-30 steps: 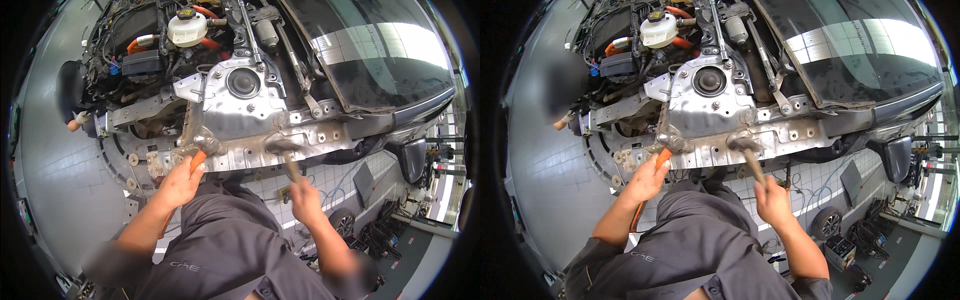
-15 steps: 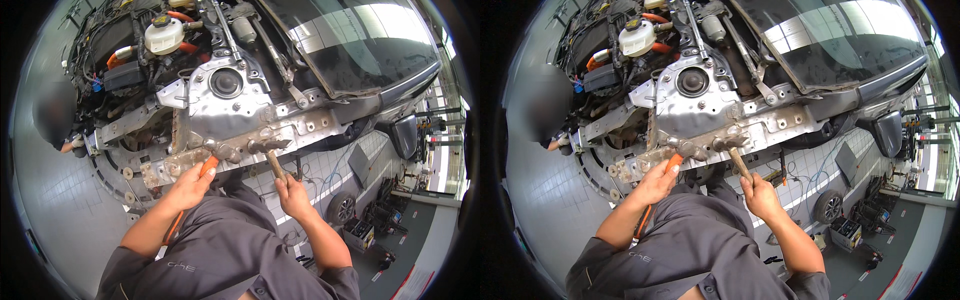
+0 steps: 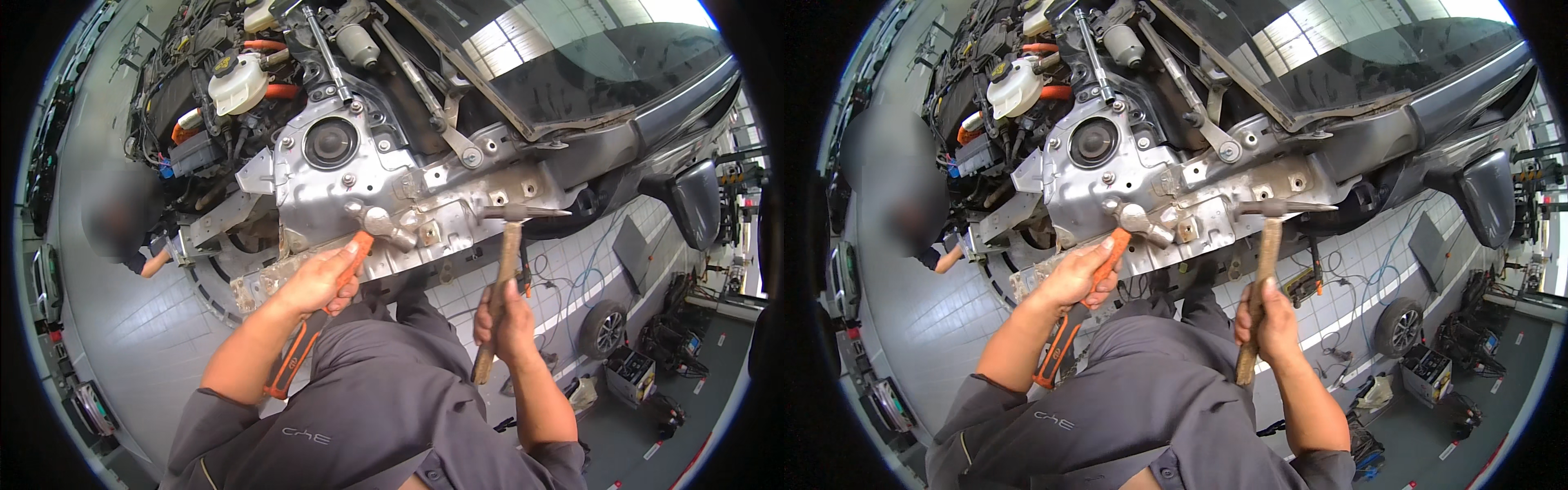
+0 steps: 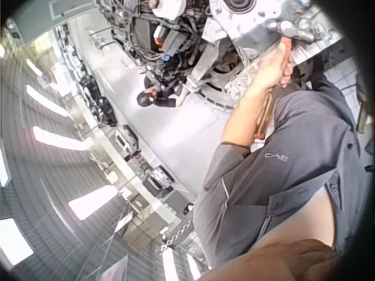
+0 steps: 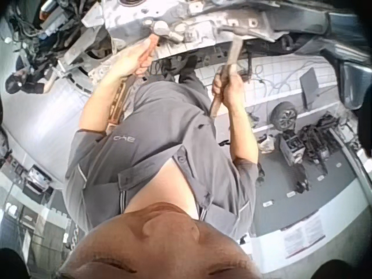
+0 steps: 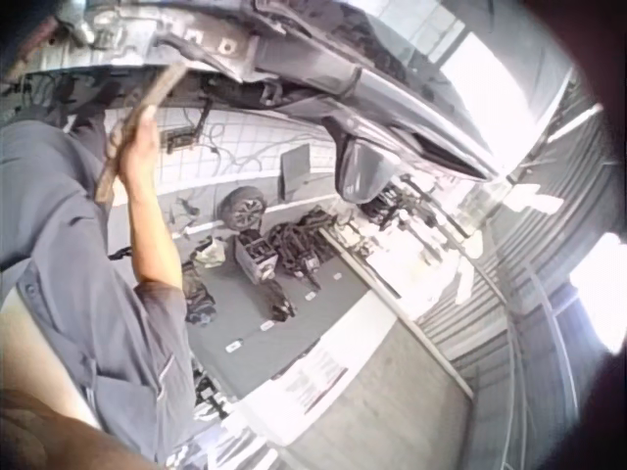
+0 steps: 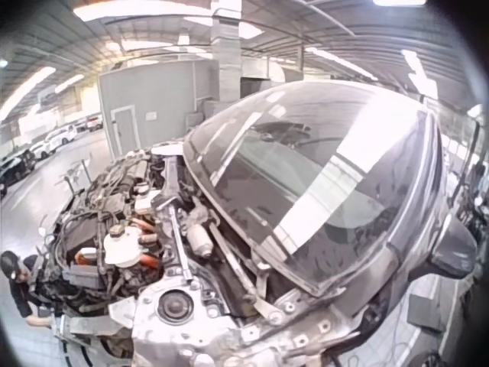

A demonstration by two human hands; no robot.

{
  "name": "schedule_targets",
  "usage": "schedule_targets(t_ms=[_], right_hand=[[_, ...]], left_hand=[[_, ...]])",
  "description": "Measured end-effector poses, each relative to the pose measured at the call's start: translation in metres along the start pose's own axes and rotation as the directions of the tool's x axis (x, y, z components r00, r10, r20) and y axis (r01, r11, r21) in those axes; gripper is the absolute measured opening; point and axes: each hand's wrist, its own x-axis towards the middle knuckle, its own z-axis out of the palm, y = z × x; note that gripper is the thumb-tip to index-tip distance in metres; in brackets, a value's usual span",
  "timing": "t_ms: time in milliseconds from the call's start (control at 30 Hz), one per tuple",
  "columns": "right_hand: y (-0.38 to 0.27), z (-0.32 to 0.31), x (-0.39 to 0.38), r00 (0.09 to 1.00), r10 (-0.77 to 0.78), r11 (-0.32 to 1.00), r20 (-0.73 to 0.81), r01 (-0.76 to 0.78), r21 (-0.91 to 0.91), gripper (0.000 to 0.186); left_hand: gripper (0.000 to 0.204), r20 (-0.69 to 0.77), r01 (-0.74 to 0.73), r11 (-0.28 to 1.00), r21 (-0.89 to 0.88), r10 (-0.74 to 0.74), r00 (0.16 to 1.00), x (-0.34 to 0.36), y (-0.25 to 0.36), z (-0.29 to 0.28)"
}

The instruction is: The person uses a hammer and a metal punch to repeatedly strike and remove fasteners from the front frame rail of a car. The person holds the punch against the frame and strikes it with the hammer to loosen and dislodge the fasteners.

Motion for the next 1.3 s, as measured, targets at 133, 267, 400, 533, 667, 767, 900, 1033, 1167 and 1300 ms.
schedule_targets(t_ms=[133, 267, 400, 533, 667, 767, 900, 1033, 1167, 1300], right_hand=[[0.016, 0.002, 0.012, 0.979, 0.067, 0.994, 0.192, -0.049, -0.097, 0.055], [0.005, -0.010, 0.014, 0.986, 0.038, 0.998, 0.162, -0.031, -0.045, 0.053], [-0.015, -0.018, 0.008, 0.990, -0.096, 0.995, 0.106, 0.099, -0.019, 0.056], [-0.013, -0.017, 0.005, 0.990, -0.025, 0.999, 0.137, 0.031, -0.045, 0.056], [0.003, -0.007, 0.011, 0.967, 0.099, 0.988, 0.234, -0.068, -0.137, 0.054], [-0.015, -0.014, 0.008, 0.983, 0.051, 0.995, 0.174, -0.035, -0.098, 0.054], [-0.034, -0.028, 0.003, 0.983, -0.182, 0.980, 0.002, 0.181, 0.087, 0.055], [-0.040, -0.026, 0.000, 0.934, -0.350, 0.908, -0.071, 0.357, 0.218, 0.054], [-0.002, -0.014, 0.004, 0.992, -0.044, 0.996, 0.119, 0.053, -0.076, 0.050], [-0.022, -0.017, -0.001, 0.998, -0.004, 0.996, 0.068, 0.010, -0.087, 0.053]], left_hand=[[0.049, -0.049, -0.015, 0.993, 0.116, 0.021, 0.999, -0.003, 0.002, -0.003], [0.044, -0.129, -0.186, 0.680, 0.709, 0.385, 0.914, -0.004, -0.012, 0.008], [0.040, -0.068, -0.052, 0.257, 0.965, 0.437, 0.897, -0.016, 0.004, 0.022], [0.036, 0.005, -0.052, 0.085, 0.995, 0.478, 0.878, -0.015, 0.006, 0.016], [0.036, 0.079, -0.072, -0.032, 0.997, 0.484, 0.872, -0.008, 0.012, 0.011], [0.036, 0.071, -0.063, -0.032, 0.997, 0.483, 0.873, -0.007, 0.017, 0.011], [0.037, 0.086, -0.078, -0.037, 0.996, 0.469, 0.879, -0.007, 0.016, 0.007], [0.038, 0.085, -0.068, -0.052, 0.996, 0.463, 0.883, -0.005, 0.016, 0.007], [0.040, 0.145, -0.101, -0.116, 0.988, 0.484, 0.863, -0.003, 0.018, 0.006], [0.041, 0.201, -0.127, -0.180, 0.975, 0.491, 0.848, -0.002, 0.021, 0.002]])
